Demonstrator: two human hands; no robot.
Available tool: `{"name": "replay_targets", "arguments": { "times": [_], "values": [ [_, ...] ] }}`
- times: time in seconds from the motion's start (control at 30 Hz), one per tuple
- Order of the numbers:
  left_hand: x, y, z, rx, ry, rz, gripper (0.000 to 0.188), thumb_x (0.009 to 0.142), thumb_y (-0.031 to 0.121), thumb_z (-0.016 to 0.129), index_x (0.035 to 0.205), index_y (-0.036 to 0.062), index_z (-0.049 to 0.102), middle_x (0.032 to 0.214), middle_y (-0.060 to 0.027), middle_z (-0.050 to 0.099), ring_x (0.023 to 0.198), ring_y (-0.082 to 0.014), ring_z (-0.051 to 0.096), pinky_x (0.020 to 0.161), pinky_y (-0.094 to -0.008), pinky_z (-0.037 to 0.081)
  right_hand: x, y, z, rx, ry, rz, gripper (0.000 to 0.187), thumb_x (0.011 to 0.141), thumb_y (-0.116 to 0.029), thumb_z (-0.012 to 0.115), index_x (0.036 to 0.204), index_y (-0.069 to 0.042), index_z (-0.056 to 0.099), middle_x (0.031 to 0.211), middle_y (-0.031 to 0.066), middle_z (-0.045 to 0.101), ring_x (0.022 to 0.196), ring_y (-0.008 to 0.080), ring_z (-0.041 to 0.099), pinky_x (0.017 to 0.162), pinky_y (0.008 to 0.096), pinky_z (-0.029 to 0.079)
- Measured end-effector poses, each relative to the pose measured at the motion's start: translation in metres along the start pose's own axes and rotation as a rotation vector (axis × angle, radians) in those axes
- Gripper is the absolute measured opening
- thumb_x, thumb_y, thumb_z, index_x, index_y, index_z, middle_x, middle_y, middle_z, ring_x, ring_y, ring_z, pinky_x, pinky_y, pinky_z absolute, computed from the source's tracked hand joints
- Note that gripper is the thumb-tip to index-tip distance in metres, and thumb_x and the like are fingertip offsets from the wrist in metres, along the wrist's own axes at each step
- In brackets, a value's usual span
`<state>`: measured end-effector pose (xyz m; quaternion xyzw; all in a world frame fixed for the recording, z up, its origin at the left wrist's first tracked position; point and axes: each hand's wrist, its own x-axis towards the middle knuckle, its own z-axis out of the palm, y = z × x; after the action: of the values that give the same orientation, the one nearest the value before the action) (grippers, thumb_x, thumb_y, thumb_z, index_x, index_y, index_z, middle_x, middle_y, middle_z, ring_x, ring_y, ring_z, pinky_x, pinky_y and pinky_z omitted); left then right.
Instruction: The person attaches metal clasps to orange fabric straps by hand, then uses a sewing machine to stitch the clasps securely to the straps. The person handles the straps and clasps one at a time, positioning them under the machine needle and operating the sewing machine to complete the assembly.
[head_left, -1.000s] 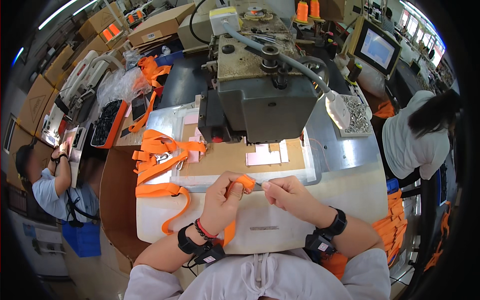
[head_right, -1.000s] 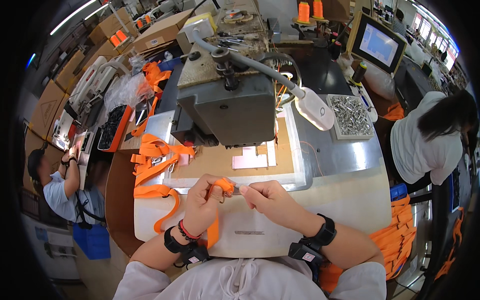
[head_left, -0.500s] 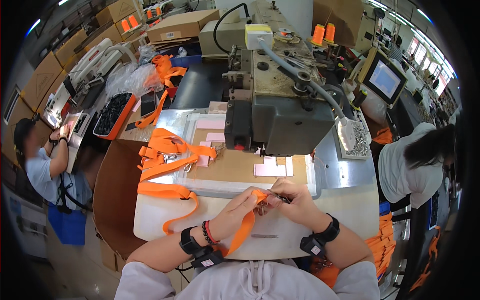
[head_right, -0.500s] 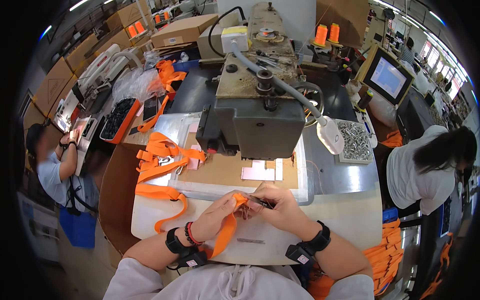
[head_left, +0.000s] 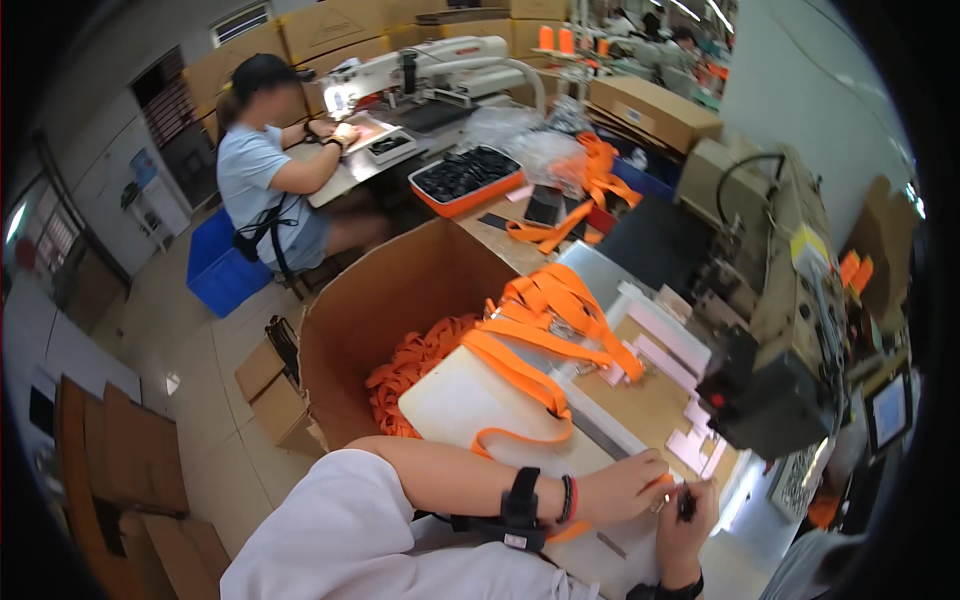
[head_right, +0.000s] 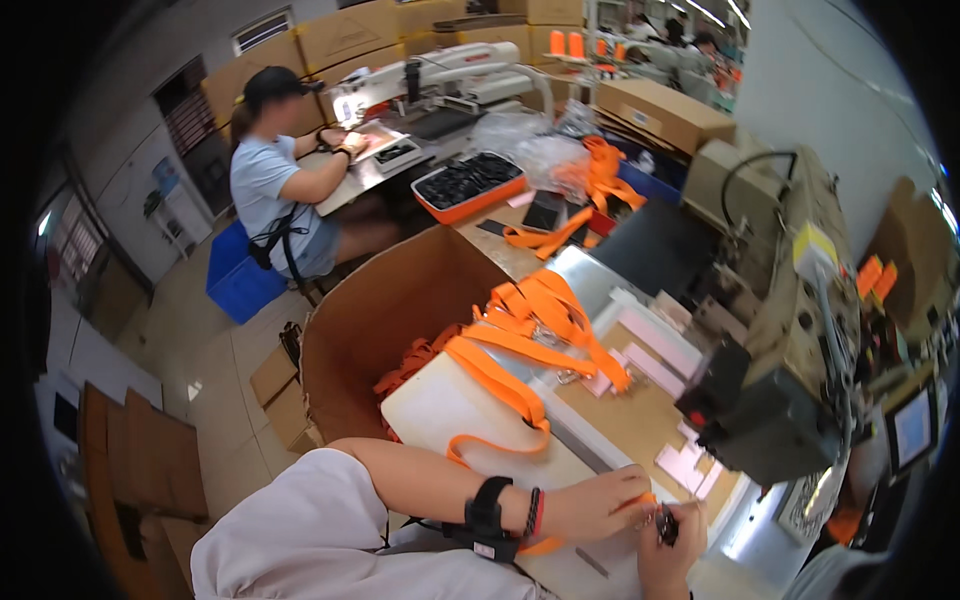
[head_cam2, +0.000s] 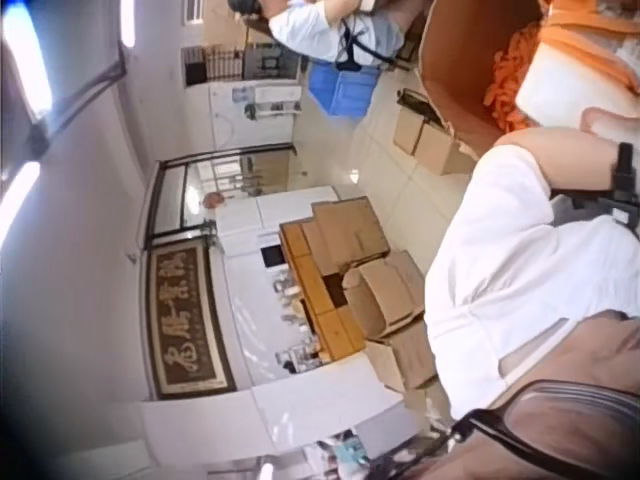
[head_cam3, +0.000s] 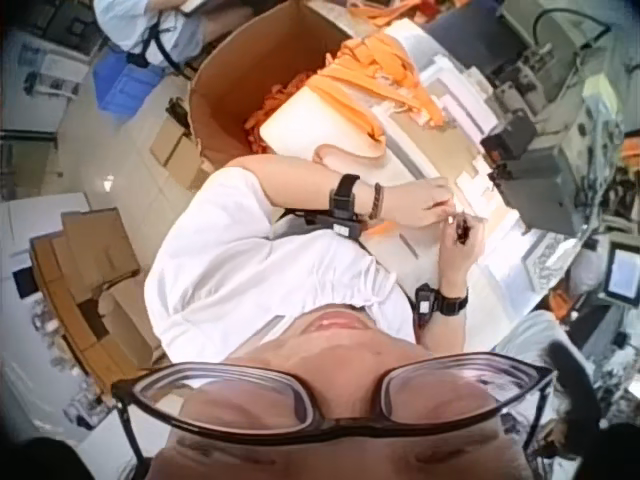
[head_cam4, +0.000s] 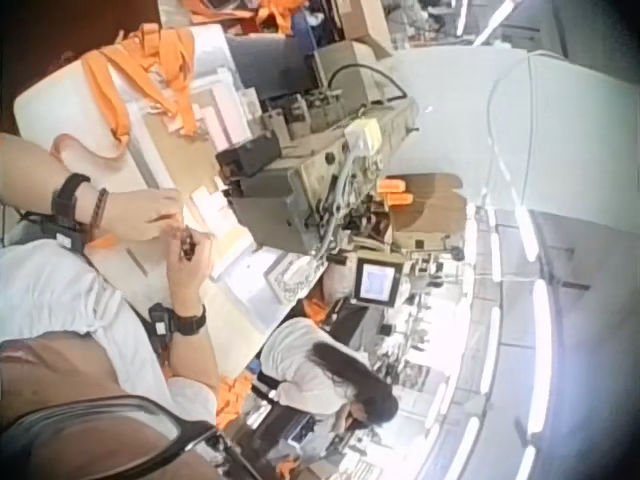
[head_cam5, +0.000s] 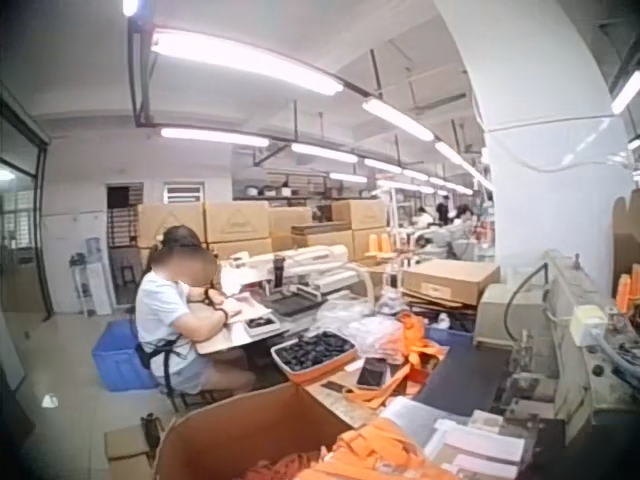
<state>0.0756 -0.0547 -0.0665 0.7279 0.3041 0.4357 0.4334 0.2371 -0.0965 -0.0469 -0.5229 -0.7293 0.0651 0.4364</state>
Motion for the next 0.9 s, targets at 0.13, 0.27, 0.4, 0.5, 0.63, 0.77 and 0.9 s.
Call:
{"name": "replay_targets", "arguments": {
  "times": [0.13,0.27,0.4,0.5,0.63,0.77,0.9],
  "values": [
    [-0.005,0.002,-0.002,0.097,0.058,-0.040,0.032,0.095,0.030,0.056,0.093,-0.0014,0.049,0.076,-0.0157,0.050,0.069,-0.0355,0.047,0.069,-0.0385,0.044,0.002,-0.002,0.000,-0.104,0.008,-0.061,0.013,0.079,0.003,0.059,0.081,0.000,0.047,0.072,0.0113,0.042,0.061,0.0232,0.043,0.054,0.0344,0.034],
    [-0.004,0.011,-0.009,-0.203,-0.201,-0.311,0.033,0.095,0.031,0.057,0.096,0.0006,0.044,0.078,-0.0188,0.054,0.070,-0.0331,0.050,0.065,-0.0387,0.042,0.002,-0.012,-0.008,-0.071,-0.136,-0.087,0.013,0.083,0.002,0.063,0.096,-0.001,0.060,0.079,0.0100,0.056,0.061,0.0197,0.051,0.055,0.0297,0.044],
    [-0.004,0.010,-0.006,-0.232,-0.239,-0.310,0.028,0.099,0.028,0.051,0.098,0.0012,0.041,0.079,-0.0201,0.054,0.071,-0.0336,0.052,0.066,-0.0388,0.042,-0.004,-0.010,-0.007,-0.003,-0.132,-0.045,0.018,0.080,0.001,0.064,0.096,-0.002,0.061,0.078,0.0113,0.056,0.060,0.0234,0.051,0.054,0.0331,0.044],
    [-0.004,0.015,-0.008,-0.238,-0.260,-0.316,0.026,0.101,0.026,0.046,0.099,0.0012,0.040,0.080,-0.0207,0.054,0.072,-0.0346,0.053,0.066,-0.0395,0.043,-0.005,-0.007,-0.007,-0.016,-0.144,-0.041,0.018,0.079,0.000,0.064,0.097,-0.002,0.060,0.078,0.0114,0.055,0.060,0.0234,0.051,0.055,0.0338,0.044],
    [-0.006,0.007,-0.001,-0.230,-0.248,-0.277,0.026,0.102,0.026,0.043,0.099,0.0009,0.039,0.081,-0.0219,0.054,0.073,-0.0363,0.054,0.066,-0.0406,0.043,-0.002,-0.010,-0.006,0.007,-0.152,0.024,0.017,0.081,-0.004,0.065,0.098,-0.003,0.060,0.079,0.0121,0.054,0.062,0.0244,0.051,0.057,0.0345,0.044],
    [-0.004,0.009,-0.004,-0.194,-0.284,-0.268,0.024,0.102,0.024,0.041,0.100,0.0008,0.039,0.081,-0.0231,0.053,0.074,-0.0387,0.054,0.066,-0.0414,0.042,-0.002,-0.011,0.000,0.031,-0.081,0.113,0.008,0.084,-0.001,0.058,0.088,-0.002,0.052,0.074,0.0098,0.046,0.062,0.0198,0.045,0.055,0.0325,0.037],
    [-0.002,0.009,-0.003,-0.116,-0.270,-0.246,0.021,0.100,0.022,0.041,0.101,0.0009,0.041,0.081,-0.0237,0.053,0.075,-0.0413,0.054,0.066,-0.0428,0.042,-0.012,0.000,0.007,0.115,-0.032,0.267,0.007,0.082,-0.001,0.055,0.079,-0.001,0.048,0.070,0.0095,0.046,0.059,0.0179,0.044,0.053,0.0309,0.036]
  ]
}}
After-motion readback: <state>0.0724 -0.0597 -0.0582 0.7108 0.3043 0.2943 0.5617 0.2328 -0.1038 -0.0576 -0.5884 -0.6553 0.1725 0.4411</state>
